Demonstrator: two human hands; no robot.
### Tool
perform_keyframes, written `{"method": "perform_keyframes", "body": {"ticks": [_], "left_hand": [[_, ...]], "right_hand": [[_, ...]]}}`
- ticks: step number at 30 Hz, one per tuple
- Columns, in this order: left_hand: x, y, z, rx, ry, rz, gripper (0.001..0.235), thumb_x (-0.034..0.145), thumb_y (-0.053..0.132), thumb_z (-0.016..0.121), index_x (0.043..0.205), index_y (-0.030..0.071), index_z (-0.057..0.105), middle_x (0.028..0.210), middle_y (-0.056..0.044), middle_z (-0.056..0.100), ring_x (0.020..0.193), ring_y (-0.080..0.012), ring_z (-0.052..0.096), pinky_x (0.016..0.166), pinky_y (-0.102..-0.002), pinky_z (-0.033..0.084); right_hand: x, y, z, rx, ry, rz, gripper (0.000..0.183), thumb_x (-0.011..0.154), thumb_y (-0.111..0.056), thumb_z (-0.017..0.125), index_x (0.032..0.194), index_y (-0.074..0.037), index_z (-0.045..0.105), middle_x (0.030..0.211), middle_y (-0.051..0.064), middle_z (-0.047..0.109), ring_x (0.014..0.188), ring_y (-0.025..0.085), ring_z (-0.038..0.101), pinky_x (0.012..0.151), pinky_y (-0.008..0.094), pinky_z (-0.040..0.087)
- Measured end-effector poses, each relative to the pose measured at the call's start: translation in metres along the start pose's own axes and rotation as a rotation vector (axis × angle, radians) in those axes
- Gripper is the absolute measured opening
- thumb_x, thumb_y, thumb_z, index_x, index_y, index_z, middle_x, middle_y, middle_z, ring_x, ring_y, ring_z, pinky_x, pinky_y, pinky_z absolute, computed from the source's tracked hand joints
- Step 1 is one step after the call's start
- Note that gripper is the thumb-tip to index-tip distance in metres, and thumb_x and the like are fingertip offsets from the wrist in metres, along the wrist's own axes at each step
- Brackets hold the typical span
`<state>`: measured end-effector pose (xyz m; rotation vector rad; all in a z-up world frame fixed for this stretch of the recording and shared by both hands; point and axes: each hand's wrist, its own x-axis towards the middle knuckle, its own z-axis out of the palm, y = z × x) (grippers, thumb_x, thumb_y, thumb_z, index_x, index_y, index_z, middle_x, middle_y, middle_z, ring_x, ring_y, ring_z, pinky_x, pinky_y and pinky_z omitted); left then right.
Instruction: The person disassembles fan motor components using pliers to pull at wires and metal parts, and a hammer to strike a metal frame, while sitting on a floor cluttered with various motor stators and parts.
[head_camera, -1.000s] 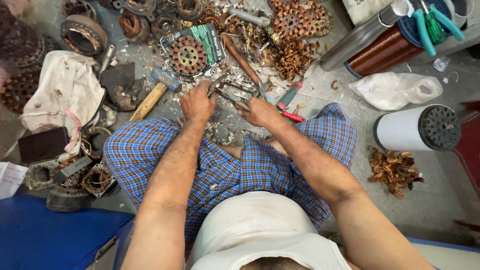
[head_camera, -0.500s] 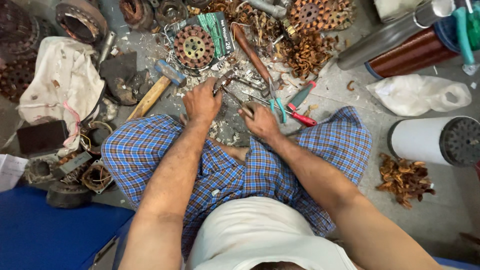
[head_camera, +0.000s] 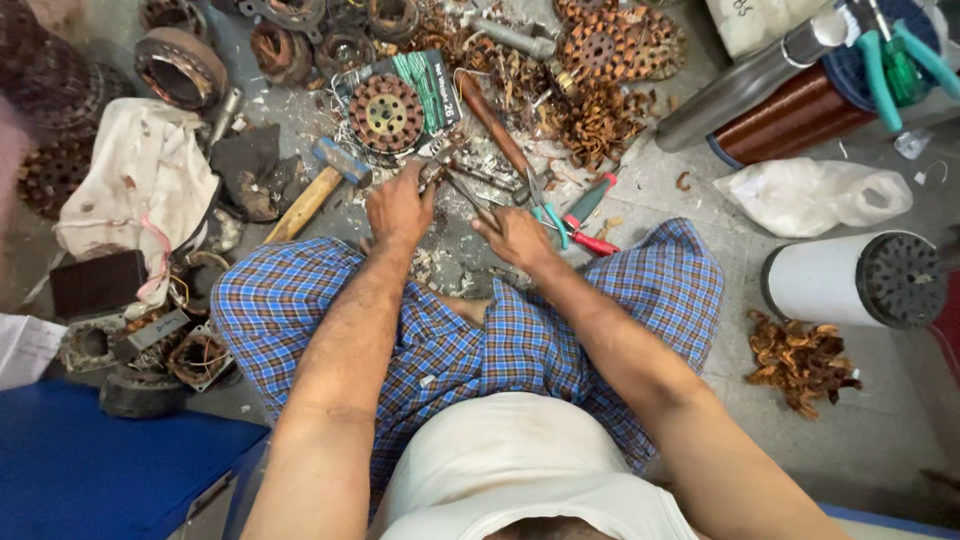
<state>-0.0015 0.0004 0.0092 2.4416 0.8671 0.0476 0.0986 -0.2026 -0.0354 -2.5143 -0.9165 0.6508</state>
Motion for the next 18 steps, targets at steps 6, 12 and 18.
{"method": "perform_keyframes", "body": {"ticks": [6,12,18], "left_hand": [[-0.008,0.005,-0.002,0.069,-0.051,0.042,0.047,0.093,0.035,0.072,0.137,0.025,0.061,0.095,-0.007,0.074,0.081,-0.0214,0.073,0.077,-0.043,0.06],[-0.005,0.002,-0.003,0.101,-0.108,-0.024,0.046,0.095,0.038,0.071,0.138,0.028,0.061,0.097,-0.005,0.074,0.083,-0.02,0.072,0.079,-0.043,0.06],[-0.008,0.003,-0.002,0.107,-0.035,0.042,0.047,0.092,0.036,0.075,0.136,0.026,0.063,0.105,-0.005,0.074,0.09,-0.022,0.073,0.082,-0.045,0.06]], "right_hand": [[-0.011,-0.01,-0.028,0.224,-0.351,0.205,0.045,0.093,-0.05,0.066,0.102,-0.008,0.076,0.083,0.01,0.075,0.067,0.019,0.068,0.069,0.04,0.058],[-0.019,-0.03,-0.051,0.164,-0.396,0.229,0.041,0.093,-0.049,0.064,0.109,-0.013,0.076,0.082,0.008,0.073,0.069,0.016,0.068,0.067,0.04,0.058],[-0.022,-0.041,-0.057,0.029,-0.326,0.171,0.048,0.097,-0.054,0.061,0.105,-0.009,0.076,0.081,0.009,0.071,0.068,0.018,0.067,0.071,0.039,0.059]]}}
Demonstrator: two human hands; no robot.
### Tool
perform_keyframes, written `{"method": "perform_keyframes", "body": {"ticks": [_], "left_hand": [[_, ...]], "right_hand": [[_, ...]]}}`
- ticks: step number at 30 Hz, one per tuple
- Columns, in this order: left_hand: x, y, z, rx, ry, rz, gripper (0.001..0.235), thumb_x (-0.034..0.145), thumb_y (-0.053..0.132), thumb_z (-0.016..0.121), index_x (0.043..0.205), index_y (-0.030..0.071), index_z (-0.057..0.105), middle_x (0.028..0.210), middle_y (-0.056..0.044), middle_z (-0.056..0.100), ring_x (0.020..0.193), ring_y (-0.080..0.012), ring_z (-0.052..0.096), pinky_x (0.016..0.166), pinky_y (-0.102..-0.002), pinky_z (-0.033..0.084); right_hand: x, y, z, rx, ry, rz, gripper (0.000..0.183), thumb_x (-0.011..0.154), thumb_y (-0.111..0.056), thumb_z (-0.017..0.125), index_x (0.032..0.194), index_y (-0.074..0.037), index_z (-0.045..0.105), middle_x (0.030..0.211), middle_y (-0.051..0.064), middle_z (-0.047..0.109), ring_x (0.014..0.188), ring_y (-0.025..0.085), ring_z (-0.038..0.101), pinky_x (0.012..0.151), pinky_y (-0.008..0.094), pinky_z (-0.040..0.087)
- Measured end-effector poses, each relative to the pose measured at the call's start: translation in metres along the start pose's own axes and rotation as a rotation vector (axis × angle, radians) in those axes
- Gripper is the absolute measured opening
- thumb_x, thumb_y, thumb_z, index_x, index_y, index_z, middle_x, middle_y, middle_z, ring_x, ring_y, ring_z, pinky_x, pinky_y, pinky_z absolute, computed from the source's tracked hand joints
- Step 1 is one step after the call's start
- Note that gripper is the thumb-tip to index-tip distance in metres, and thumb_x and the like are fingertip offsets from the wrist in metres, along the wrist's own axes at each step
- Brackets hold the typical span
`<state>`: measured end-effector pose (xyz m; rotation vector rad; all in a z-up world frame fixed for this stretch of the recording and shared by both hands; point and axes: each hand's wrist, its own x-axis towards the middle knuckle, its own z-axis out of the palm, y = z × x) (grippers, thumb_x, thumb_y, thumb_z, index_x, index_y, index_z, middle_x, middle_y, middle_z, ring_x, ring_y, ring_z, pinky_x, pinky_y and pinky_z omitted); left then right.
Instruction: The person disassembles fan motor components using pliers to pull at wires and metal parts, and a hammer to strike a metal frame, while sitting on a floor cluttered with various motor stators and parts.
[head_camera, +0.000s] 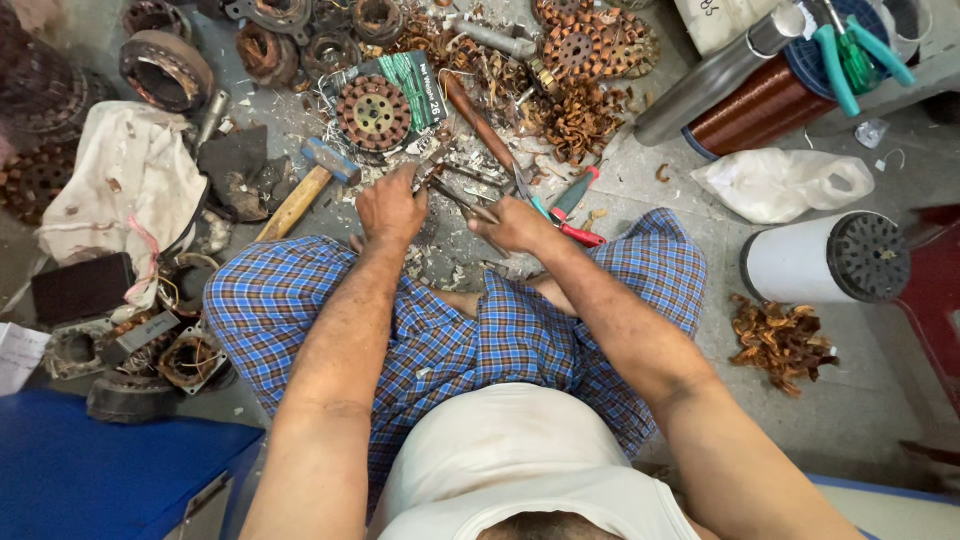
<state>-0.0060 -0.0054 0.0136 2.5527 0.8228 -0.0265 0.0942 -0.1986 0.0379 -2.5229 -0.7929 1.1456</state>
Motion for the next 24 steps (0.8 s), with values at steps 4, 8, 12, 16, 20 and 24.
{"method": "perform_keyframes", "body": {"ticks": [4,8,12,16,20,24], "left_hand": [[-0.002,0.002,-0.006,0.002,0.006,0.032,0.051,0.09,0.035,0.076,0.138,0.025,0.061,0.105,-0.005,0.074,0.088,-0.0224,0.072,0.078,-0.045,0.061],[-0.001,0.002,-0.009,0.031,-0.078,-0.008,0.049,0.094,0.035,0.074,0.14,0.027,0.06,0.102,-0.006,0.074,0.087,-0.0223,0.072,0.076,-0.044,0.062],[0.002,0.001,-0.007,0.029,-0.035,0.023,0.045,0.091,0.034,0.077,0.134,0.026,0.064,0.1,-0.004,0.075,0.086,-0.021,0.072,0.077,-0.046,0.059],[0.003,-0.005,-0.008,0.001,0.047,0.061,0.04,0.089,0.029,0.077,0.127,0.027,0.068,0.104,-0.003,0.075,0.089,-0.0248,0.073,0.077,-0.047,0.058],[0.009,-0.006,0.0,-0.112,-0.08,-0.016,0.043,0.09,0.026,0.075,0.132,0.025,0.064,0.1,-0.01,0.074,0.091,-0.0283,0.073,0.082,-0.048,0.056],[0.008,-0.012,-0.001,-0.2,0.125,0.005,0.046,0.083,0.021,0.08,0.126,0.017,0.065,0.104,-0.019,0.073,0.1,-0.0422,0.067,0.085,-0.054,0.053]], "right_hand": [[0.003,-0.005,0.001,-0.122,0.042,0.035,0.05,0.097,-0.055,0.061,0.105,-0.007,0.074,0.085,0.01,0.07,0.072,0.018,0.066,0.072,0.041,0.06],[0.006,-0.001,0.022,-0.064,0.036,0.082,0.047,0.098,-0.052,0.056,0.109,-0.009,0.071,0.09,0.011,0.07,0.075,0.02,0.067,0.072,0.043,0.064],[0.009,0.015,0.047,0.091,0.274,-0.166,0.045,0.101,-0.046,0.057,0.117,-0.006,0.07,0.1,0.018,0.072,0.087,0.029,0.069,0.082,0.046,0.058],[0.022,0.014,0.065,0.189,0.366,-0.176,0.049,0.094,-0.044,0.067,0.12,-0.003,0.068,0.107,0.022,0.072,0.098,0.036,0.072,0.088,0.049,0.055],[0.026,0.016,0.067,0.096,0.421,-0.096,0.052,0.09,-0.052,0.071,0.115,-0.006,0.07,0.097,0.02,0.075,0.093,0.039,0.073,0.087,0.05,0.057],[0.037,0.002,0.06,0.059,0.527,-0.111,0.048,0.089,-0.052,0.07,0.107,-0.008,0.072,0.095,0.02,0.076,0.092,0.043,0.071,0.08,0.054,0.055]]}}
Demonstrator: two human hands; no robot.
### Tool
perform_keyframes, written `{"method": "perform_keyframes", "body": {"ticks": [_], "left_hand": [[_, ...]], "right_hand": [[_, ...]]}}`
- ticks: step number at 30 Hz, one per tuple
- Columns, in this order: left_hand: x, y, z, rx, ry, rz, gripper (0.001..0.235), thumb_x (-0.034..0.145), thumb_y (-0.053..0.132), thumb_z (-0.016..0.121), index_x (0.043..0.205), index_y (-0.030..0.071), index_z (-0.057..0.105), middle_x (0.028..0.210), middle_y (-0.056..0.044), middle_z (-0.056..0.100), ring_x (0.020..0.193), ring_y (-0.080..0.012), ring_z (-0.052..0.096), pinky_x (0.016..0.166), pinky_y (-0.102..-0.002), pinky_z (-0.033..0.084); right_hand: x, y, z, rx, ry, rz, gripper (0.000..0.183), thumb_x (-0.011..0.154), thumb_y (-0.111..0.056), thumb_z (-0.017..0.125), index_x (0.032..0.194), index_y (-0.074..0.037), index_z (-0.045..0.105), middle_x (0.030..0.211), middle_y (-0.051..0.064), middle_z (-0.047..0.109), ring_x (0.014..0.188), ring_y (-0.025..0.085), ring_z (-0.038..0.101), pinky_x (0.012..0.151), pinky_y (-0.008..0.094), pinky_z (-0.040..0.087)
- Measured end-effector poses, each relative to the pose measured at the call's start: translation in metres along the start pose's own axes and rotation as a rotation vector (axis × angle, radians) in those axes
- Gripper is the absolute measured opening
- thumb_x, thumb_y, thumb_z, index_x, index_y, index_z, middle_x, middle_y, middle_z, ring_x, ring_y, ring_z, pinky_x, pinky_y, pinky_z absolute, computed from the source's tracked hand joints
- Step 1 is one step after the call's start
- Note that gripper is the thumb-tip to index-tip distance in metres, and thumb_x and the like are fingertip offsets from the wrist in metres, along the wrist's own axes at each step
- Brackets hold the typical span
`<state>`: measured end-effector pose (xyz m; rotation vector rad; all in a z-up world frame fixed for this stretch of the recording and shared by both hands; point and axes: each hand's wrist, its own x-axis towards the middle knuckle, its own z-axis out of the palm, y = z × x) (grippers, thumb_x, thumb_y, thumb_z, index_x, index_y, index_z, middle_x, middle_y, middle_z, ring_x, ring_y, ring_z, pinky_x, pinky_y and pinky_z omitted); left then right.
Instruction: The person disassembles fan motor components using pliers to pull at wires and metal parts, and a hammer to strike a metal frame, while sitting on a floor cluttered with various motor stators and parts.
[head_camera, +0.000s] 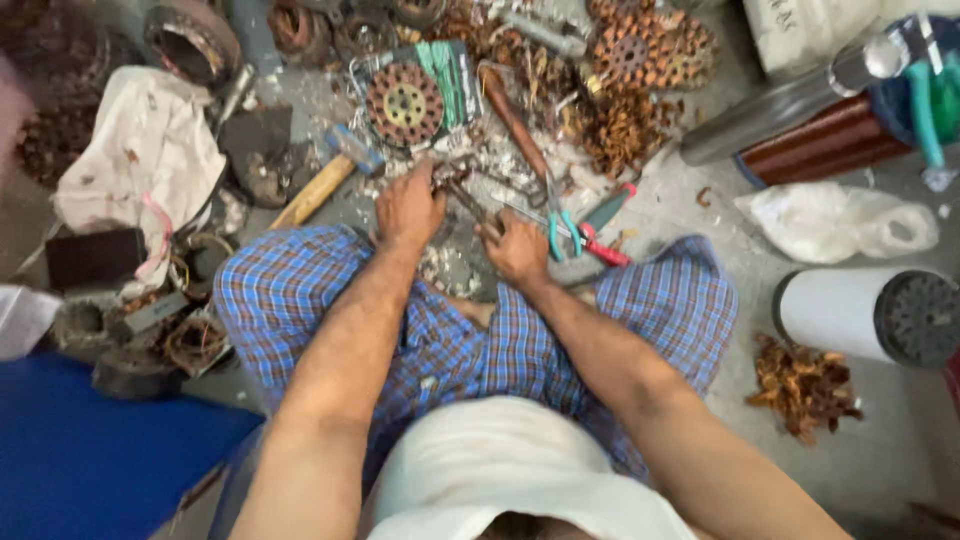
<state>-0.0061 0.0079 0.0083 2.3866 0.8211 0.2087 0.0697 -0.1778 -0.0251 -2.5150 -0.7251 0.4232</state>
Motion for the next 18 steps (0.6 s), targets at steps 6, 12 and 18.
{"method": "perform_keyframes", "body": {"ticks": [6,12,18], "left_hand": [[0.001,0.002,0.005,-0.07,-0.056,-0.044,0.043,0.088,0.025,0.078,0.128,0.019,0.064,0.109,-0.014,0.075,0.102,-0.0405,0.069,0.089,-0.053,0.054],[-0.004,0.006,0.003,0.093,-0.027,0.02,0.044,0.085,0.026,0.078,0.127,0.022,0.066,0.106,-0.009,0.076,0.095,-0.0312,0.073,0.085,-0.052,0.054],[-0.004,0.009,0.0,0.109,-0.114,-0.075,0.04,0.093,0.035,0.077,0.13,0.027,0.068,0.105,-0.006,0.077,0.091,-0.0245,0.073,0.087,-0.047,0.056]], "right_hand": [[0.0,0.017,-0.013,0.132,-0.007,-0.034,0.061,0.086,-0.057,0.07,0.106,0.0,0.061,0.092,0.022,0.074,0.086,0.041,0.072,0.076,0.052,0.056],[0.005,0.02,-0.032,-0.016,-0.289,-0.037,0.049,0.099,-0.052,0.063,0.106,-0.004,0.071,0.087,0.02,0.073,0.081,0.034,0.072,0.079,0.048,0.057],[0.005,0.005,-0.061,-0.028,-0.496,0.123,0.044,0.096,-0.049,0.063,0.107,-0.009,0.075,0.083,0.012,0.072,0.075,0.021,0.069,0.077,0.043,0.057]]}}
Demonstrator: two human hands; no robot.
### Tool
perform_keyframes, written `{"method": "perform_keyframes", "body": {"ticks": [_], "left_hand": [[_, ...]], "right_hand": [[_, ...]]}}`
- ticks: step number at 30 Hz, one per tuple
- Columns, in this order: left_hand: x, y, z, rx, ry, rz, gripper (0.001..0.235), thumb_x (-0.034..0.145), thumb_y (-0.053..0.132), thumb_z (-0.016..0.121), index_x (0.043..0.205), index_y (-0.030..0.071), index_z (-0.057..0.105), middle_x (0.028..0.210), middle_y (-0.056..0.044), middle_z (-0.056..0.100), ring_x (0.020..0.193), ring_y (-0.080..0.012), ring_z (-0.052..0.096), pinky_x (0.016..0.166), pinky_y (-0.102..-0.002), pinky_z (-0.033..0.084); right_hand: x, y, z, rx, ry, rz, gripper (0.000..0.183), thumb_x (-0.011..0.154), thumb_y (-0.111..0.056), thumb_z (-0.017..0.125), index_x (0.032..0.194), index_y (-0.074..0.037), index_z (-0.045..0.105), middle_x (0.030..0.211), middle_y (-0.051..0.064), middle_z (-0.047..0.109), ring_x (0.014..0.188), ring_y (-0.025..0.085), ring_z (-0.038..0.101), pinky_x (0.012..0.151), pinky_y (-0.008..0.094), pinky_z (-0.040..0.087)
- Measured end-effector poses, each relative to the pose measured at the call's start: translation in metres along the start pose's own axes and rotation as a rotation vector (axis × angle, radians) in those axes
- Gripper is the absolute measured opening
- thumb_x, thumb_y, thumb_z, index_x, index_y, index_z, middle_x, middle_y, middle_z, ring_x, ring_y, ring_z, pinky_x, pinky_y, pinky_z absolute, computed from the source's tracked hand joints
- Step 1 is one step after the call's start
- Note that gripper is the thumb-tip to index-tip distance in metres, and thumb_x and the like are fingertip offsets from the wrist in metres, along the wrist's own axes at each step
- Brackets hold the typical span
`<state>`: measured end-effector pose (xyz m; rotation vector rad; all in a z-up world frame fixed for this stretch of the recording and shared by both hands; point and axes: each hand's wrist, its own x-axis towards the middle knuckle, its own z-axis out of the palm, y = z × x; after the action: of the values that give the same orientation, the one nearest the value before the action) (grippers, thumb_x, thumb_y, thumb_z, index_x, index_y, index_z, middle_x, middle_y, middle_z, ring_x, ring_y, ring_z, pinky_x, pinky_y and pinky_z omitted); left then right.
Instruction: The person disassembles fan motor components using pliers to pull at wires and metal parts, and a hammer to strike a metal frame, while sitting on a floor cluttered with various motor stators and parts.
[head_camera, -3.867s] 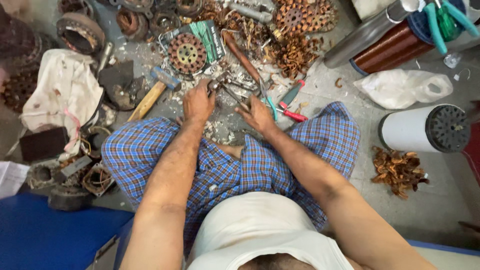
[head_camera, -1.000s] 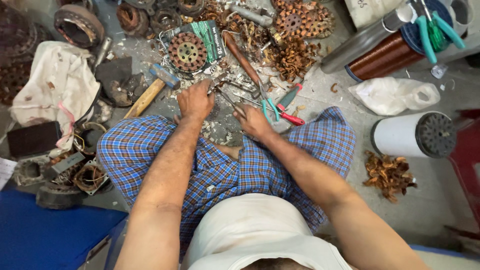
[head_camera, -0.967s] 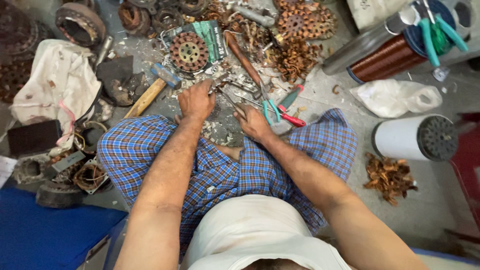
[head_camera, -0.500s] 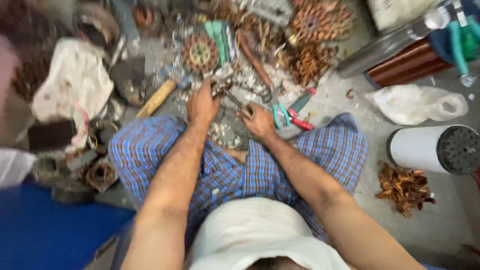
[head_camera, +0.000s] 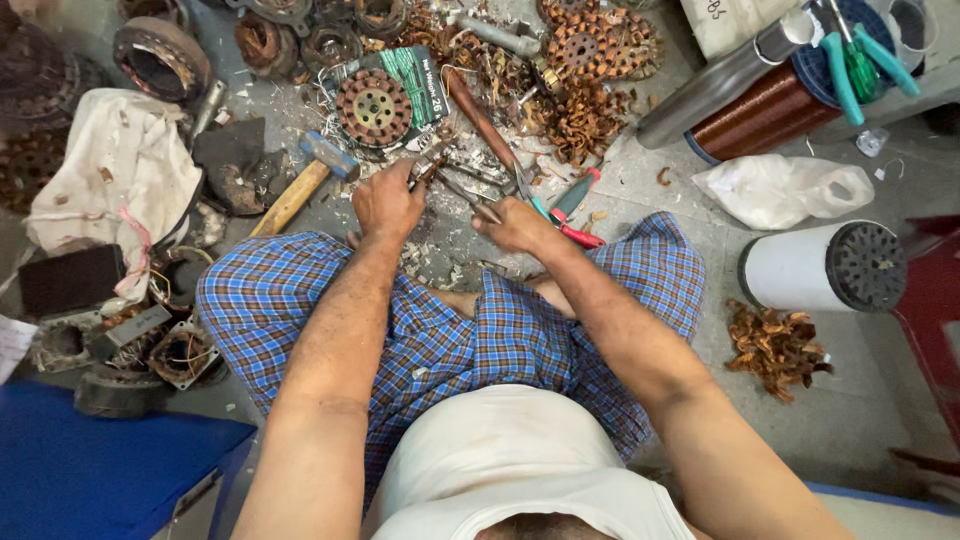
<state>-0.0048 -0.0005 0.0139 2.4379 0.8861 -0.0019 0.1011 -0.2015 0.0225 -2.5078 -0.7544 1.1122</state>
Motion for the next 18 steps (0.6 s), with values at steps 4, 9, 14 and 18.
{"method": "perform_keyframes", "body": {"ticks": [4,9,14,18], "left_hand": [[0.0,0.001,-0.002,0.045,-0.022,0.048,0.05,0.09,0.036,0.076,0.137,0.028,0.063,0.098,-0.005,0.075,0.081,-0.0194,0.071,0.077,-0.043,0.058],[-0.002,0.008,-0.007,0.103,-0.108,0.035,0.049,0.095,0.037,0.071,0.142,0.033,0.059,0.094,-0.005,0.072,0.068,-0.0132,0.067,0.061,-0.034,0.058],[-0.002,0.011,-0.013,0.19,-0.092,0.1,0.049,0.094,0.038,0.072,0.141,0.029,0.06,0.094,-0.004,0.07,0.064,-0.0123,0.063,0.055,-0.033,0.056],[0.0,0.01,-0.012,0.221,-0.104,0.123,0.049,0.093,0.037,0.073,0.139,0.028,0.06,0.093,-0.005,0.069,0.064,-0.0153,0.063,0.057,-0.037,0.056]], "right_hand": [[-0.009,-0.011,0.0,-0.019,-0.035,0.091,0.044,0.098,-0.05,0.061,0.106,-0.009,0.074,0.084,0.009,0.07,0.072,0.018,0.066,0.074,0.041,0.06],[-0.005,-0.013,-0.002,-0.129,0.012,-0.003,0.042,0.098,-0.049,0.062,0.104,-0.008,0.072,0.081,0.008,0.069,0.07,0.016,0.065,0.072,0.04,0.058],[0.007,-0.004,0.008,-0.182,0.002,0.039,0.047,0.101,-0.05,0.059,0.102,-0.004,0.07,0.082,0.01,0.067,0.071,0.021,0.065,0.07,0.044,0.062],[0.01,0.007,0.025,-0.013,0.142,-0.11,0.042,0.1,-0.045,0.055,0.11,-0.007,0.071,0.085,0.014,0.071,0.076,0.027,0.067,0.073,0.05,0.057]]}}
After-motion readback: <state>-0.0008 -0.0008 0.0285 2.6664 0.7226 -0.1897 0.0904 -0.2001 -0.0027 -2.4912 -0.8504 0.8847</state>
